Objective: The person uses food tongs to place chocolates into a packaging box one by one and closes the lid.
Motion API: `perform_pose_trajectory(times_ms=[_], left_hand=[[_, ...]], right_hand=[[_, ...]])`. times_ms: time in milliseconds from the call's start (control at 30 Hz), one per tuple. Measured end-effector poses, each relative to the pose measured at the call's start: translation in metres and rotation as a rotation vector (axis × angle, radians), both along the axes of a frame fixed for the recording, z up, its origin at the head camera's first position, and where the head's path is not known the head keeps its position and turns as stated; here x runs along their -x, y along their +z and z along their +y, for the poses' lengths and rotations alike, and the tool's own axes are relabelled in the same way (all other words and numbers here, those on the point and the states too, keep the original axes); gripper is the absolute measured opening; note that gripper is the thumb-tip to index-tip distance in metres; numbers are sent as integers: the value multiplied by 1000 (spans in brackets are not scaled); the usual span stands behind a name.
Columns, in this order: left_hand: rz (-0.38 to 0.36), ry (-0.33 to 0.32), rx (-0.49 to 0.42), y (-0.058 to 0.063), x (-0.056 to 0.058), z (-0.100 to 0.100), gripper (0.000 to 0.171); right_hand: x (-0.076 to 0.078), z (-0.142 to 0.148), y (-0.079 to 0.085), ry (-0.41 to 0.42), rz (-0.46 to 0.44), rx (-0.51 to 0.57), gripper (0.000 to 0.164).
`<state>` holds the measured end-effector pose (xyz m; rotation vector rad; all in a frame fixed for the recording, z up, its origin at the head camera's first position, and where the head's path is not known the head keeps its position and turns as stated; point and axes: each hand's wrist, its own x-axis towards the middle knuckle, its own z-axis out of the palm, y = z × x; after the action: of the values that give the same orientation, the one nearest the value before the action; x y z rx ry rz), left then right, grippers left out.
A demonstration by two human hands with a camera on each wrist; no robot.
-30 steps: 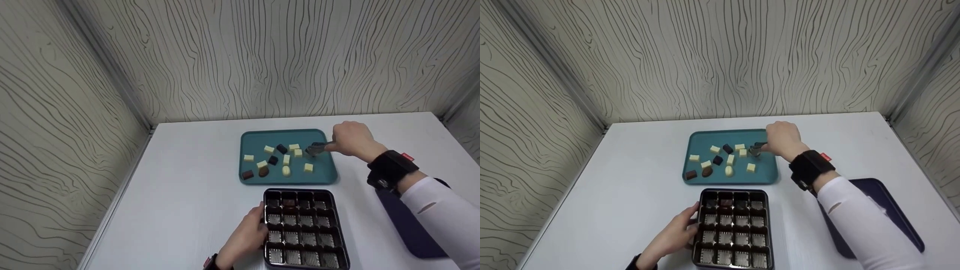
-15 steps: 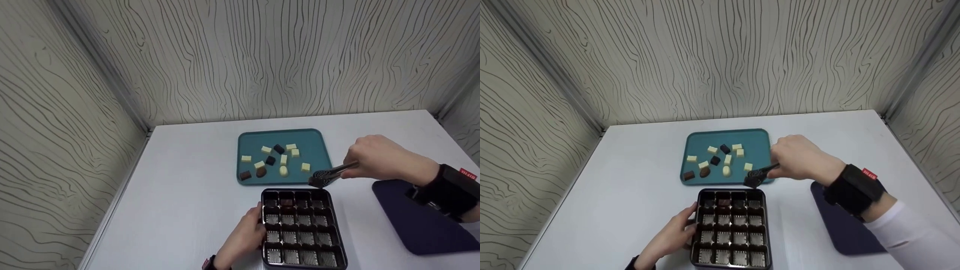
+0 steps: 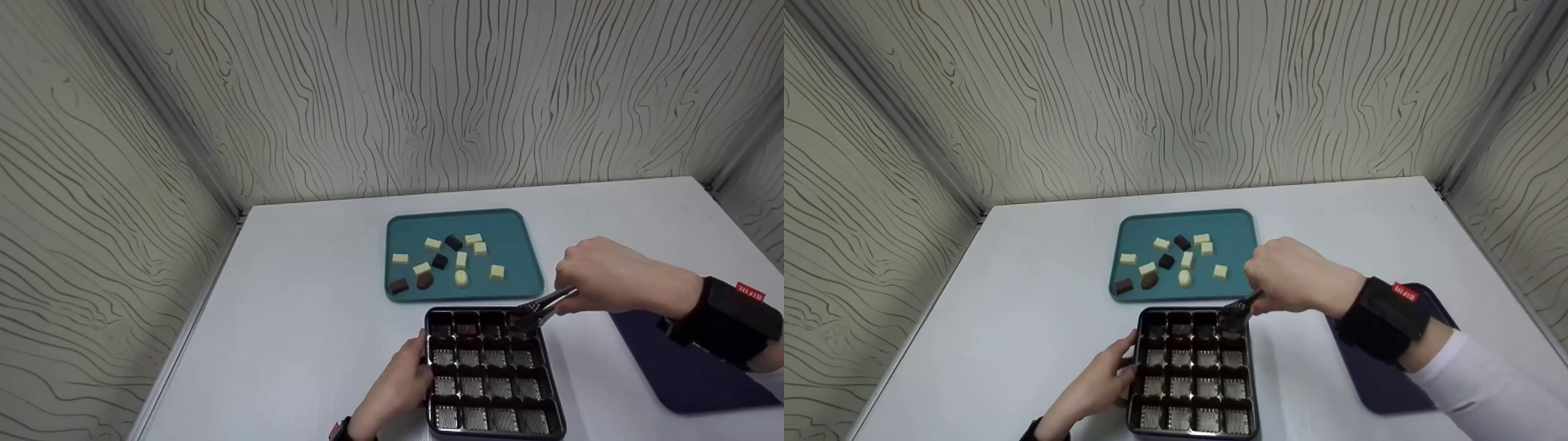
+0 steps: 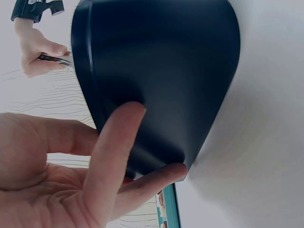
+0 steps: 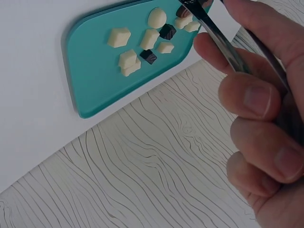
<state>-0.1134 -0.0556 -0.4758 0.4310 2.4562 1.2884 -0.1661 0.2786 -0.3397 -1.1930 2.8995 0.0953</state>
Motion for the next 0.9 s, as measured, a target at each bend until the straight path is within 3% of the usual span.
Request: perform_pose_trajectory(times_ms=[300,533,900], left_hand=[[15,2,1,0,-1,0,65],[36,-4,5,0,-1,-1,65],[24,-6,3,0,-1,0,65]], right_hand=[[3,-14,-5,35,81,-68,38],[3,-27,-11,69,124,-161,55],[4,-35,-18,100,161,-199,66]])
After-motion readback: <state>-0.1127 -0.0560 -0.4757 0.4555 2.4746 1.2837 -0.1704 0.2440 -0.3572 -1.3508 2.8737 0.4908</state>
